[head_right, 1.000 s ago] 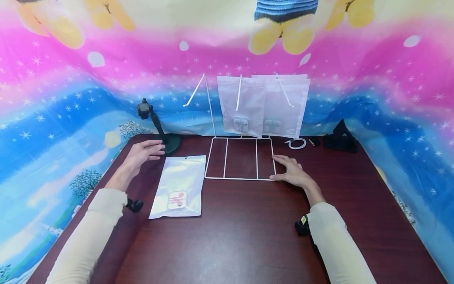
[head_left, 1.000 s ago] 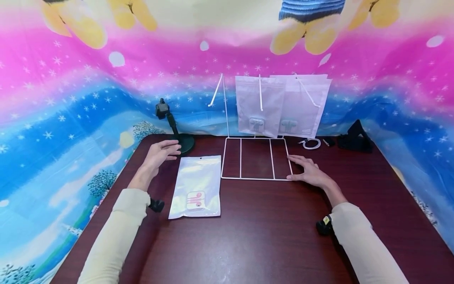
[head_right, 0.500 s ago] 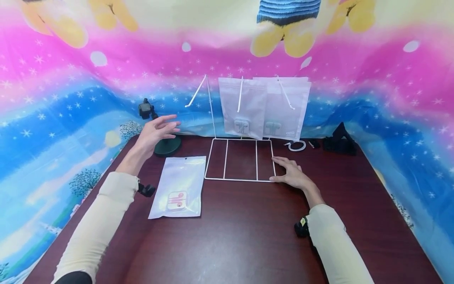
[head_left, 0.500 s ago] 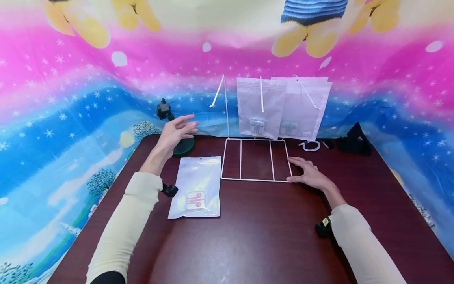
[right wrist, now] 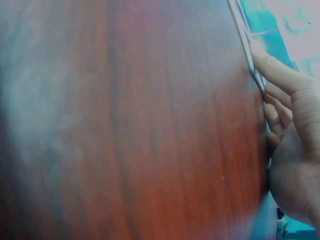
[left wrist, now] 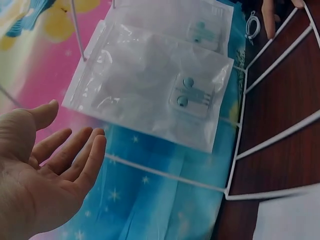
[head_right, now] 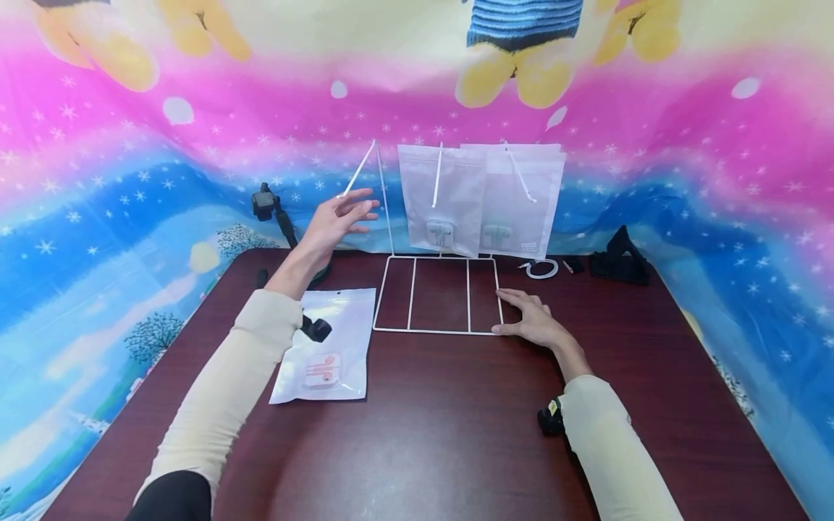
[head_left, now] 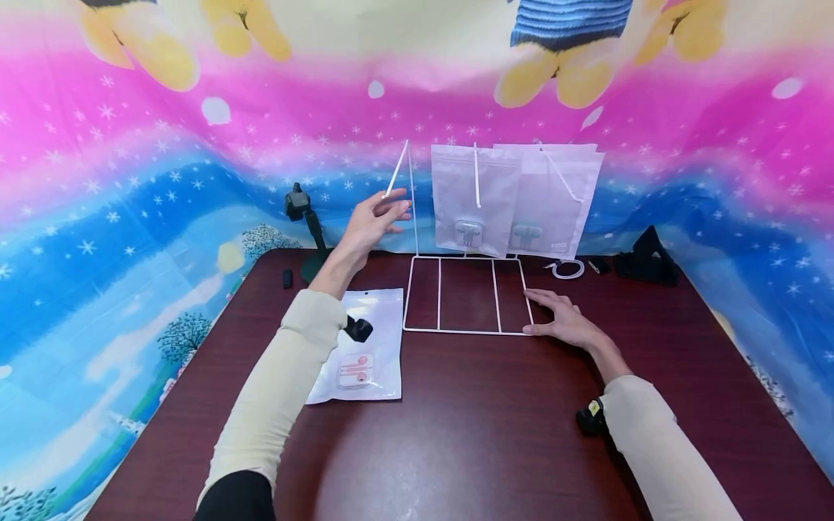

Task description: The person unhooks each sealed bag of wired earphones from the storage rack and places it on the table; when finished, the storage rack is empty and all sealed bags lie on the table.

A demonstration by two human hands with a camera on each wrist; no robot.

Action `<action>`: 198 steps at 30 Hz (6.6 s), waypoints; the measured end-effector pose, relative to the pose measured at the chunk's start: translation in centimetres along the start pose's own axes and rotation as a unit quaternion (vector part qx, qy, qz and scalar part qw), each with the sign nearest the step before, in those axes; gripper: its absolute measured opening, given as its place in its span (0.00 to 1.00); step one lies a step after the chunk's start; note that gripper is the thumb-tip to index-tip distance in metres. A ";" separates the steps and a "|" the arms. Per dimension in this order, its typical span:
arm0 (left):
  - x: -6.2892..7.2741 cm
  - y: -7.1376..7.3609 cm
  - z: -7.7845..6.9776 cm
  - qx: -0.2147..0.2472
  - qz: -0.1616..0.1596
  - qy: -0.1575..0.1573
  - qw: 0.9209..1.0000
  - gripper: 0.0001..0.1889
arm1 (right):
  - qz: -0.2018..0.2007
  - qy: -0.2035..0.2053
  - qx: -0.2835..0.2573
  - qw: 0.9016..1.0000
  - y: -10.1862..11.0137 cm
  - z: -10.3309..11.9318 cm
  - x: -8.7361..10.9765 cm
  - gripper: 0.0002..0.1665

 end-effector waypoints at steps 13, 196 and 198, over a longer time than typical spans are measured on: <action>-3.5 -3.5 -1.7 0.065 -0.030 -0.010 0.997 0.28 | -0.001 0.000 -0.003 1.000 0.0 -0.3 -0.1 0.53; 11.5 24.4 17.2 -0.033 -0.200 0.306 0.930 0.39 | 0.004 -0.017 0.002 1.000 -0.2 -0.3 -0.4 0.54; 11.3 24.2 17.4 -0.035 -0.198 0.303 0.931 0.38 | 0.005 -0.018 0.002 1.000 -0.1 -0.4 -0.4 0.55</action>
Point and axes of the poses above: each hand's wrist, its own x-axis away from the middle knuckle, its own y-axis out of the back of the hand, z = x × y, the point moved 1 cm from there along -x, towards the middle knuckle, and after that the axes turned 8 degrees about y, right-handed, at the moved point
